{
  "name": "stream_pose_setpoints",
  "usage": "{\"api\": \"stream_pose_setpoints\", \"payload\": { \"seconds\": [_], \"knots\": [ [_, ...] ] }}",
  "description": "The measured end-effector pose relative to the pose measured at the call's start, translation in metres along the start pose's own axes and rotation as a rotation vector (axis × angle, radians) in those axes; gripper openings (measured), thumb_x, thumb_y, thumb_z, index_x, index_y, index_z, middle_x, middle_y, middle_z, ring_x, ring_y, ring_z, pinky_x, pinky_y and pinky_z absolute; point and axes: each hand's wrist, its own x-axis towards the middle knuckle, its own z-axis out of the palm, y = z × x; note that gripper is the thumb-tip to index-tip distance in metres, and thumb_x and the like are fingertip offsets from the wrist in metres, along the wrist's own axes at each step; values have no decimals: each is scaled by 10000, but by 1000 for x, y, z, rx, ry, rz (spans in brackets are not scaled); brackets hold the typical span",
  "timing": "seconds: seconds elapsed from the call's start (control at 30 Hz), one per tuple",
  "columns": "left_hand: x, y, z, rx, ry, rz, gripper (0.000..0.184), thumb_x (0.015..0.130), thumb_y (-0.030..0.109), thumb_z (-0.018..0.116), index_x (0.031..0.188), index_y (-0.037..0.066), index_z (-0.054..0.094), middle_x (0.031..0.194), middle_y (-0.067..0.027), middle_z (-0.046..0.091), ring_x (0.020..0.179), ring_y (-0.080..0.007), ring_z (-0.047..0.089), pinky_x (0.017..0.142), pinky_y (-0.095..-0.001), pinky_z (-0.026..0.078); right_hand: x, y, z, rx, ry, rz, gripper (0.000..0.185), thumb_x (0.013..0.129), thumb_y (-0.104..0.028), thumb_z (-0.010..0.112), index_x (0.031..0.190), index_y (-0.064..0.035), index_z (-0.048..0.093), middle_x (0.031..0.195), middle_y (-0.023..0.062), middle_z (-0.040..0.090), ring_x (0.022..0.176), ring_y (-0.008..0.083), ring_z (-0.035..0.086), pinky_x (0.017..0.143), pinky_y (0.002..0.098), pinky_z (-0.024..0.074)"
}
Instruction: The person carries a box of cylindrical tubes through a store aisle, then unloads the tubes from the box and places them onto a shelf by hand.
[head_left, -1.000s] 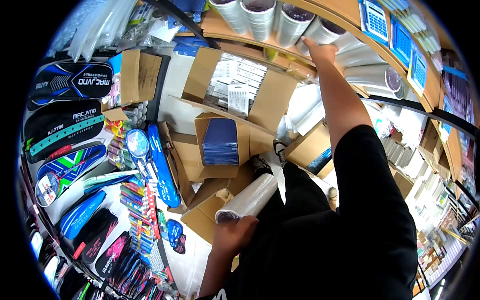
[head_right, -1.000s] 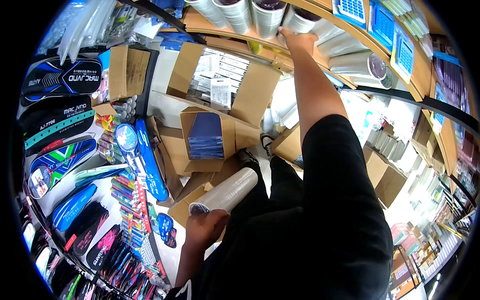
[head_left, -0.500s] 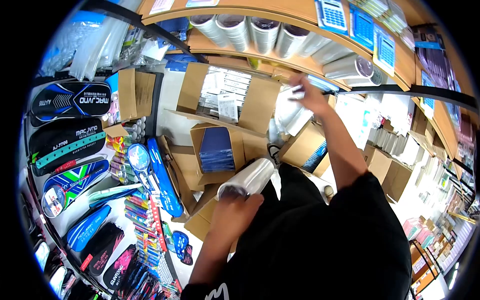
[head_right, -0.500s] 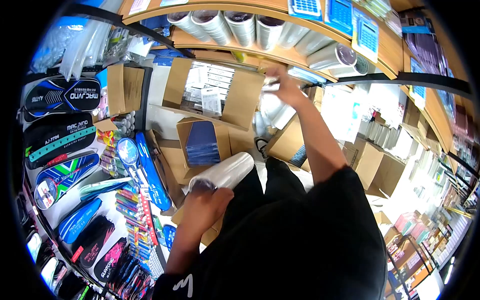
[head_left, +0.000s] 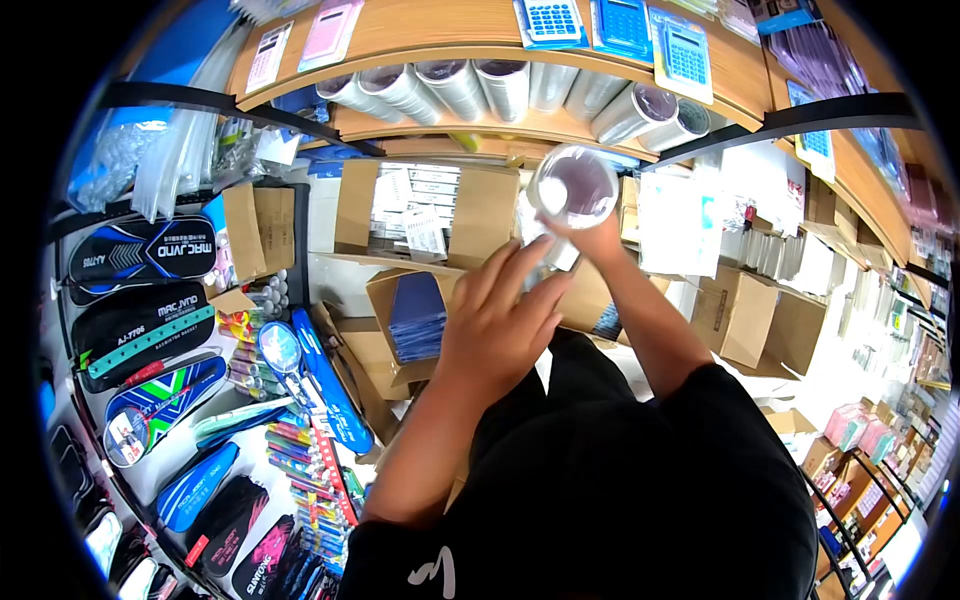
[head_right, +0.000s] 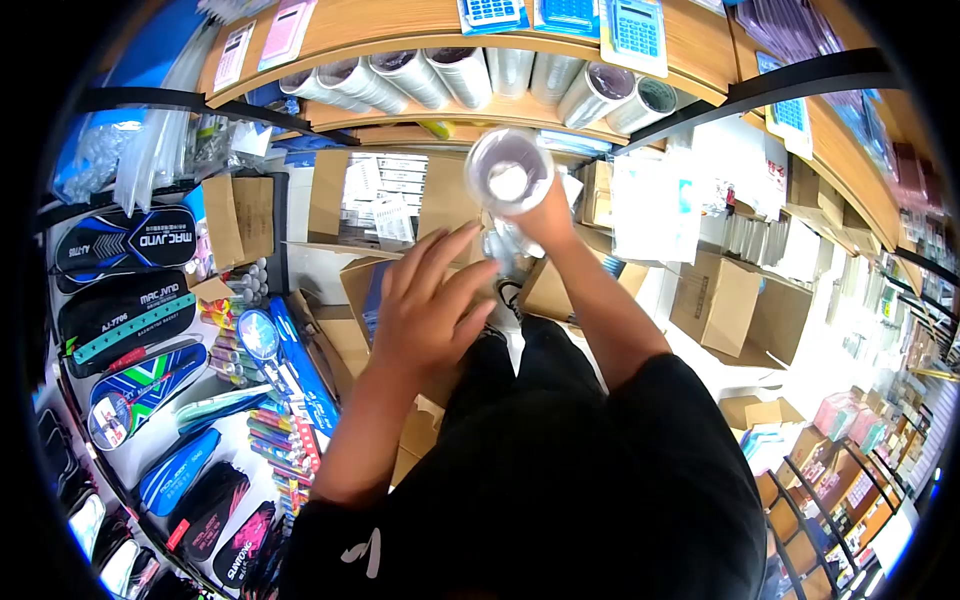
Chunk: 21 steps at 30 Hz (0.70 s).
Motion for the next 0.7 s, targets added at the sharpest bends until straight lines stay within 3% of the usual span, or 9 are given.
{"api": "stream_pose_setpoints", "payload": {
  "seconds": [0.03,0.07,0.1,0.23,0.3,0.37,0.5,0.6,0.7],
  "knots": [
    [-15,0,0,12,-5,2,357,788,159,731,1135,153,647,1367,-143,536,1244,-322,513,978,-430,432,16,27,1,-9,89,44,649,639,-184,874,1200,-25,589,1128,121,671,1021,233,646,901,353,504],
    [-35,-2,5,-51,-18,-133,369,800,157,725,1158,131,640,1381,-130,528,1243,-327,517,992,-436,426,33,27,0,-134,140,62,635,628,-183,879,1175,-21,601,1117,118,676,998,243,649,892,364,505],
    [-59,-3,11,-114,-27,-269,382,812,154,719,1181,109,633,1395,-116,521,1242,-331,521,1006,-442,420,48,39,2,-214,162,188,618,620,-190,885,1149,-21,614,1123,120,675,1004,258,645,893,374,503],
    [-189,-2,29,-222,-290,-530,414,827,173,712,1216,80,602,1410,-167,500,1257,-386,500,1033,-451,427,101,114,17,-257,374,237,703,556,-111,916,1160,-29,565,1103,141,666,1035,300,642,903,388,494],
    [-260,6,36,-216,-397,-602,418,825,188,716,1207,81,583,1371,-182,520,1237,-388,512,1025,-467,429,114,132,25,-268,447,356,728,546,-93,918,1159,-28,532,1140,155,643,1082,325,627,936,413,490],
    [-298,30,24,-270,-444,-809,408,820,164,714,1190,75,568,1306,-195,551,1216,-388,521,1016,-460,437,125,153,29,-310,498,416,769,556,-98,912,1203,-34,501,1173,164,624,1093,338,620,945,427,489],
    [-371,74,27,-283,-385,-1023,390,826,141,708,1180,58,566,1259,-189,573,1206,-385,527,1017,-432,439,138,144,49,-303,624,444,841,541,-104,925,1227,-4,449,1202,230,574,1131,387,579,996,444,464],
    [-416,105,37,-444,-319,-1332,408,831,136,724,1191,28,567,1236,-181,590,1187,-360,547,1029,-400,436,141,150,54,-312,624,406,913,562,-168,951,1262,38,401,1257,233,544,1189,370,551,1015,429,441],
    [-475,125,61,-561,-258,-1488,459,829,152,753,1227,20,568,1197,-175,607,1142,-327,590,982,-385,478,143,146,55,-330,604,413,933,555,-167,960,1260,53,390,1262,241,532,1198,380,536,1041,427,424]
  ]
}}
